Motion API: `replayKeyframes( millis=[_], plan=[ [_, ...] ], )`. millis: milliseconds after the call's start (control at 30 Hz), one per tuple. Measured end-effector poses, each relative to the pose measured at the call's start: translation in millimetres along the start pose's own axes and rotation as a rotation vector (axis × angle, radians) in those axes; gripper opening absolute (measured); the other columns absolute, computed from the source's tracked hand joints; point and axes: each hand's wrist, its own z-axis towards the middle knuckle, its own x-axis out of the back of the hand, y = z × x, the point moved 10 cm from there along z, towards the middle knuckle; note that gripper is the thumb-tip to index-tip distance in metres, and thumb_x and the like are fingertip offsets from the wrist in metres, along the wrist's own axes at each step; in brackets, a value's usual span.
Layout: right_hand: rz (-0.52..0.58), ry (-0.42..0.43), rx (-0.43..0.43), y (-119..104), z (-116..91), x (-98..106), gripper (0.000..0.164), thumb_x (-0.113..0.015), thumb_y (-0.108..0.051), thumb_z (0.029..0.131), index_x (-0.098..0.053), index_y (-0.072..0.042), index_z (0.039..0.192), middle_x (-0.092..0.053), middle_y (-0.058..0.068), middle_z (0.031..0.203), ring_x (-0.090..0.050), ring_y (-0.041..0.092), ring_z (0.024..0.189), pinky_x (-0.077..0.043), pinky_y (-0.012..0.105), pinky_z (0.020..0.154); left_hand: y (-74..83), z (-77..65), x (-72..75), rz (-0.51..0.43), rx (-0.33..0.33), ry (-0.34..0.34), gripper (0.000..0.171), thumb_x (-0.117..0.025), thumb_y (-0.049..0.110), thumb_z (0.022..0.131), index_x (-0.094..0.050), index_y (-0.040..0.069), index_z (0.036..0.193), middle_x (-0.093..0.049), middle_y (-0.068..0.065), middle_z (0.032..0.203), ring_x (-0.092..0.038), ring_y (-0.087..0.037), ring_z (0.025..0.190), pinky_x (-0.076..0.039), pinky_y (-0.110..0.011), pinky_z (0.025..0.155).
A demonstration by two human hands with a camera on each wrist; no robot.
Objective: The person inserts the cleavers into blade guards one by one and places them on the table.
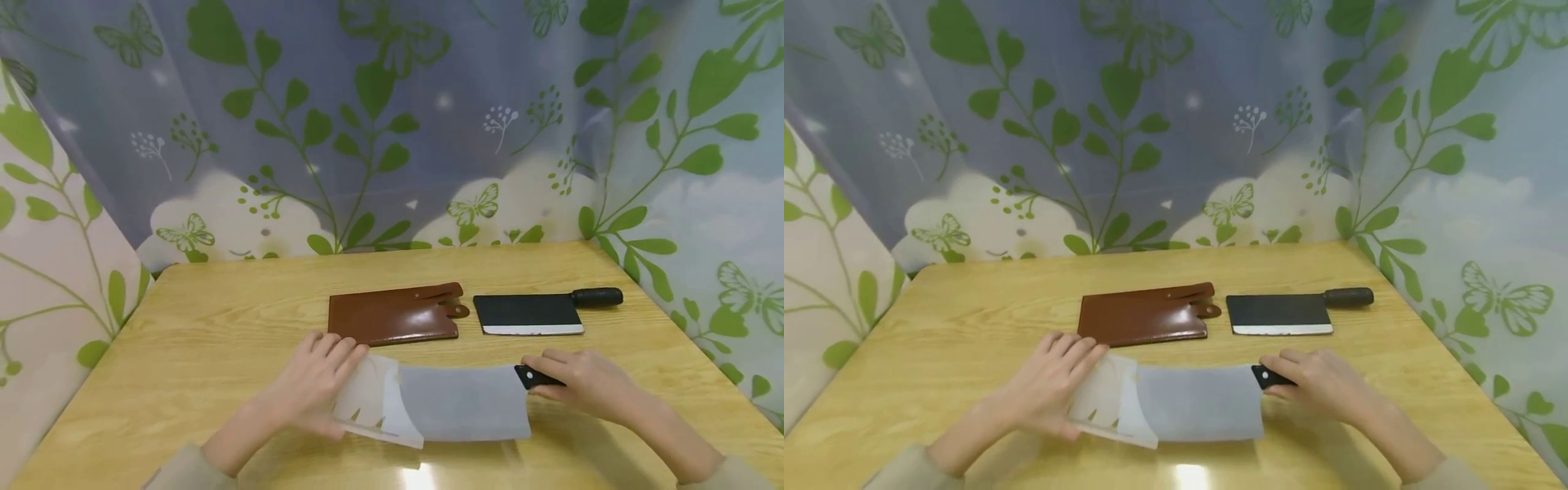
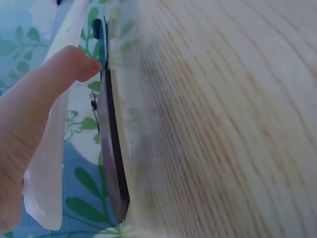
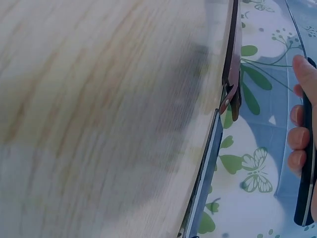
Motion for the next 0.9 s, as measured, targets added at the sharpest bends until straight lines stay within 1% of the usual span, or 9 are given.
replayKeyframes(
  millis=[200, 300, 367, 467, 600, 700, 800, 900],
  plan=[
    [-0.007, -0.004, 0.002, 2, 3, 0, 0.045, -0.043, -0.042, 0.095, -0.067, -0.004, 0.096, -0.054, -0.005, 0.071, -0.029, -0.006, 0.046, -0.029, 0.009, 0.040, -2.4, 2.4, -2.2, -0.008, 0.009, -0.029, 0.108, -0.068, 0.067, 0.039, -0.047, 0.003, 0.124, -0.052, -0.012, 0.110, -0.047, -0.028, 0.094, -0.041, -0.045, 0.079],
    [0.000, -0.021, -0.014, 2, 6, -3, 0.044, -0.044, -0.043, 0.095, -0.067, -0.004, 0.098, -0.056, -0.003, 0.073, -0.036, -0.004, 0.046, -0.033, 0.011, 0.041, -2.2, 5.8, -3.7, -0.031, 0.026, -0.046, 0.107, -0.067, 0.068, 0.041, -0.047, 0.004, 0.125, -0.052, -0.011, 0.110, -0.047, -0.026, 0.094, -0.040, -0.044, 0.079],
    [0.006, -0.033, -0.031, 2, 10, -7, 0.044, -0.046, -0.042, 0.094, -0.067, -0.004, 0.099, -0.060, -0.001, 0.075, -0.043, -0.001, 0.047, -0.038, 0.014, 0.043, -0.8, 9.5, -6.7, -0.052, 0.039, -0.063, 0.106, -0.067, 0.068, 0.043, -0.047, 0.004, 0.125, -0.052, -0.011, 0.110, -0.047, -0.026, 0.094, -0.040, -0.044, 0.080],
    [-0.011, -0.057, -0.051, 3, 16, -12, 0.045, -0.047, -0.044, 0.093, -0.067, -0.005, 0.101, -0.063, 0.001, 0.078, -0.049, 0.002, 0.050, -0.042, 0.018, 0.046, 1.1, 14.8, -11.9, -0.070, 0.053, -0.082, 0.106, -0.066, 0.070, 0.046, -0.046, 0.005, 0.127, -0.051, -0.010, 0.110, -0.047, -0.026, 0.094, -0.039, -0.043, 0.080],
    [-0.017, -0.055, -0.058, 2, 19, -15, 0.044, -0.049, -0.044, 0.092, -0.068, -0.005, 0.100, -0.064, 0.001, 0.078, -0.049, 0.003, 0.049, -0.043, 0.020, 0.046, 1.8, 15.7, -14.4, -0.041, 0.053, -0.080, 0.106, -0.066, 0.071, 0.043, -0.046, 0.006, 0.125, -0.052, -0.009, 0.108, -0.047, -0.025, 0.093, -0.040, -0.042, 0.079],
    [-0.022, -0.042, -0.061, 0, 22, -17, 0.041, -0.053, -0.043, 0.091, -0.067, -0.007, 0.101, -0.064, 0.001, 0.078, -0.051, 0.004, 0.049, -0.043, 0.019, 0.046, 2.4, 18.3, -14.8, -0.049, 0.058, -0.096, 0.106, -0.066, 0.069, 0.044, -0.045, 0.006, 0.126, -0.051, -0.009, 0.110, -0.047, -0.025, 0.094, -0.039, -0.042, 0.080],
    [-0.032, -0.034, -0.069, -3, 27, -20, 0.042, -0.052, -0.044, 0.091, -0.067, -0.007, 0.101, -0.064, 0.000, 0.078, -0.052, 0.004, 0.049, -0.042, 0.018, 0.045, 3.5, 23.1, -16.0, -0.071, 0.073, -0.124, 0.105, -0.066, 0.067, 0.045, -0.046, 0.006, 0.128, -0.051, -0.008, 0.112, -0.046, -0.025, 0.095, -0.037, -0.042, 0.081],
    [-0.044, -0.027, -0.069, -7, 34, -23, 0.044, -0.049, -0.045, 0.092, -0.067, -0.006, 0.101, -0.064, 0.001, 0.078, -0.053, 0.006, 0.048, -0.042, 0.018, 0.044, 5.5, 27.5, -15.8, -0.081, 0.080, -0.133, 0.106, -0.067, 0.066, 0.045, -0.046, 0.005, 0.129, -0.051, -0.008, 0.113, -0.045, -0.024, 0.096, -0.035, -0.042, 0.082]
  ],
)
